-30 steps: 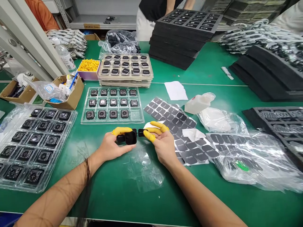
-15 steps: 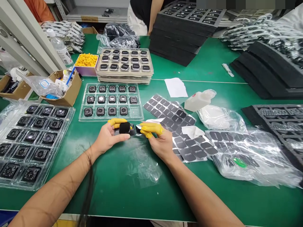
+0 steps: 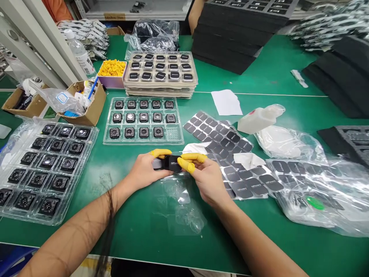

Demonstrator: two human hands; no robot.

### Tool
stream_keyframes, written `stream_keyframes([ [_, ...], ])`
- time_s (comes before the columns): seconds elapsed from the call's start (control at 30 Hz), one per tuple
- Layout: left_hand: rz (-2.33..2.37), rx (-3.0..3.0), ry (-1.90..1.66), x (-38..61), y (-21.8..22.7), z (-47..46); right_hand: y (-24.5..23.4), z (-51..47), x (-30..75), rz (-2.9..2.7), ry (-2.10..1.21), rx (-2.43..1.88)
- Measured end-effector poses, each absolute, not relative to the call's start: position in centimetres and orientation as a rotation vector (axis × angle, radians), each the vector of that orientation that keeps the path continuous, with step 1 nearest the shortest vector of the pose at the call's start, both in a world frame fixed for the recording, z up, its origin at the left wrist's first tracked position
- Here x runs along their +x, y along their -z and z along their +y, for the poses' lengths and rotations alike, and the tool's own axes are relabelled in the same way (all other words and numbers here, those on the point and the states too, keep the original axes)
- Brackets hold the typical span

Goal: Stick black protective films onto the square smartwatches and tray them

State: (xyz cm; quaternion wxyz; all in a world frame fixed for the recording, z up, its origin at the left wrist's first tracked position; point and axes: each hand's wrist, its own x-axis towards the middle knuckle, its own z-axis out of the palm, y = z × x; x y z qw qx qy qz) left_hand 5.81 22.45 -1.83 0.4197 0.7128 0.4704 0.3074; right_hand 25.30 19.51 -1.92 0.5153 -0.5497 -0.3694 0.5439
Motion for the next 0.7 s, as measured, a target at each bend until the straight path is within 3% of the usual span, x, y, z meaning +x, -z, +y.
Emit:
stream_keyframes([
  [0.7, 1.191, 1.860, -0.730, 5.95, 1.63, 22.43, 2.61, 19.57, 24.36, -0.740, -1.419, -1.340],
])
